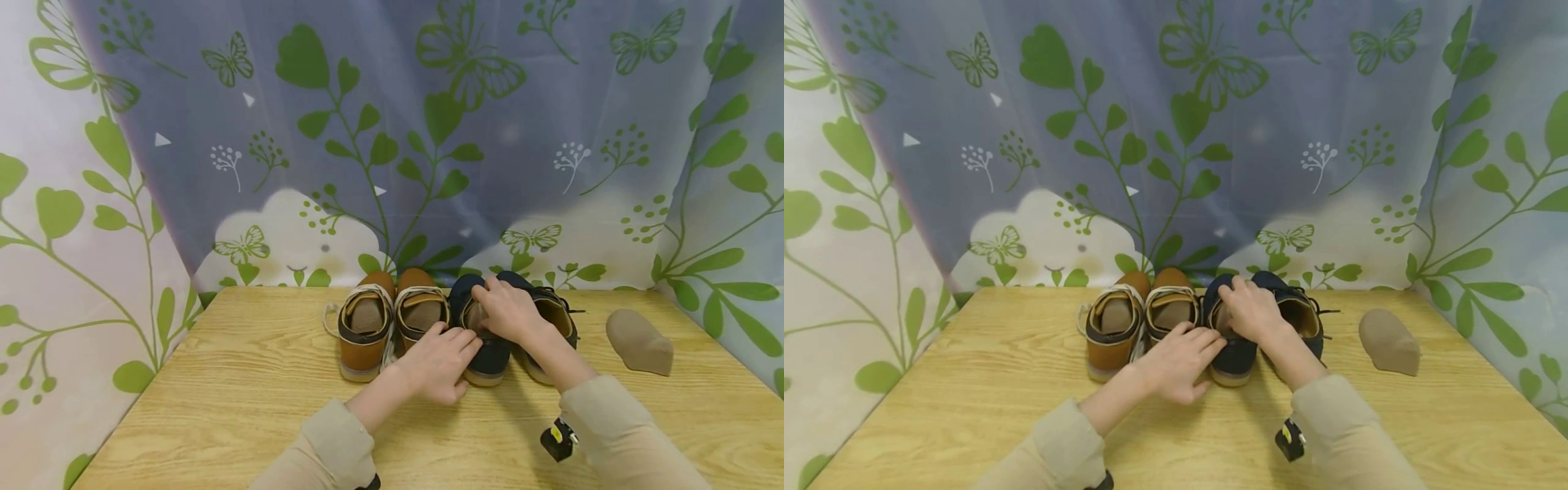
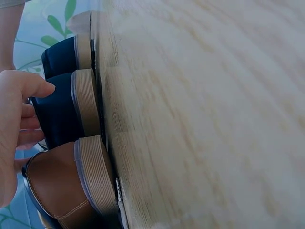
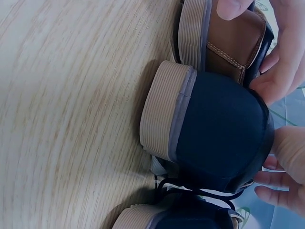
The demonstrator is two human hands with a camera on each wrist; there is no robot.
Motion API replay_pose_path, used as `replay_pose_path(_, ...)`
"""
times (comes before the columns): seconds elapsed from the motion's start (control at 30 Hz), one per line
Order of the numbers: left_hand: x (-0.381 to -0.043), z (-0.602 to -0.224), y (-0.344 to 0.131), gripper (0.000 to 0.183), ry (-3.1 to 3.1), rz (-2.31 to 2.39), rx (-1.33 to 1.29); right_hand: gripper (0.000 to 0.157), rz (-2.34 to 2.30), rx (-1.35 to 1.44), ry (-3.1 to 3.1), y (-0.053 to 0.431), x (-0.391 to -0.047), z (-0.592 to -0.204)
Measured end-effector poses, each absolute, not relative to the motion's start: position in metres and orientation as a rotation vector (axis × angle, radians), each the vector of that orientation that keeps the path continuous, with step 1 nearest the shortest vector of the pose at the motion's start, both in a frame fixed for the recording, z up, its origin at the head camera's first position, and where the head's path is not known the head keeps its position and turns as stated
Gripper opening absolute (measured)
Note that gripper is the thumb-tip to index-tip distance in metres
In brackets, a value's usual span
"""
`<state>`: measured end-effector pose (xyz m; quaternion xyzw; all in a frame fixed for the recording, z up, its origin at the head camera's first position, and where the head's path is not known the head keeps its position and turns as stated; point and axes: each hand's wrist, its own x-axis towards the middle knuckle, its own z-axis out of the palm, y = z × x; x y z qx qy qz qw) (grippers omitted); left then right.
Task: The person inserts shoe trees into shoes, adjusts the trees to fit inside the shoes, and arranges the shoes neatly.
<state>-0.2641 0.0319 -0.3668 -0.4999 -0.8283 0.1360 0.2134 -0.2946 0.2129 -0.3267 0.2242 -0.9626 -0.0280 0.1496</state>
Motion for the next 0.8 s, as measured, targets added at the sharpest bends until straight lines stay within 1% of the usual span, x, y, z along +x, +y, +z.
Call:
replay_pose_path(0.53,-0.2640,-0.3664,0.0323,0.062,-2.306,0.385,-1.387,0.040,-0.033,0.649,-2.733,0.2126,-0.2975,-0.3296)
replay_pose_path(0.8,-0.2632,-0.3658,0.0326,0.062,-2.313,0.383,-1.395,0.033,-0.079,0.649,-2.758,0.2113,-0.2953,-0.3270)
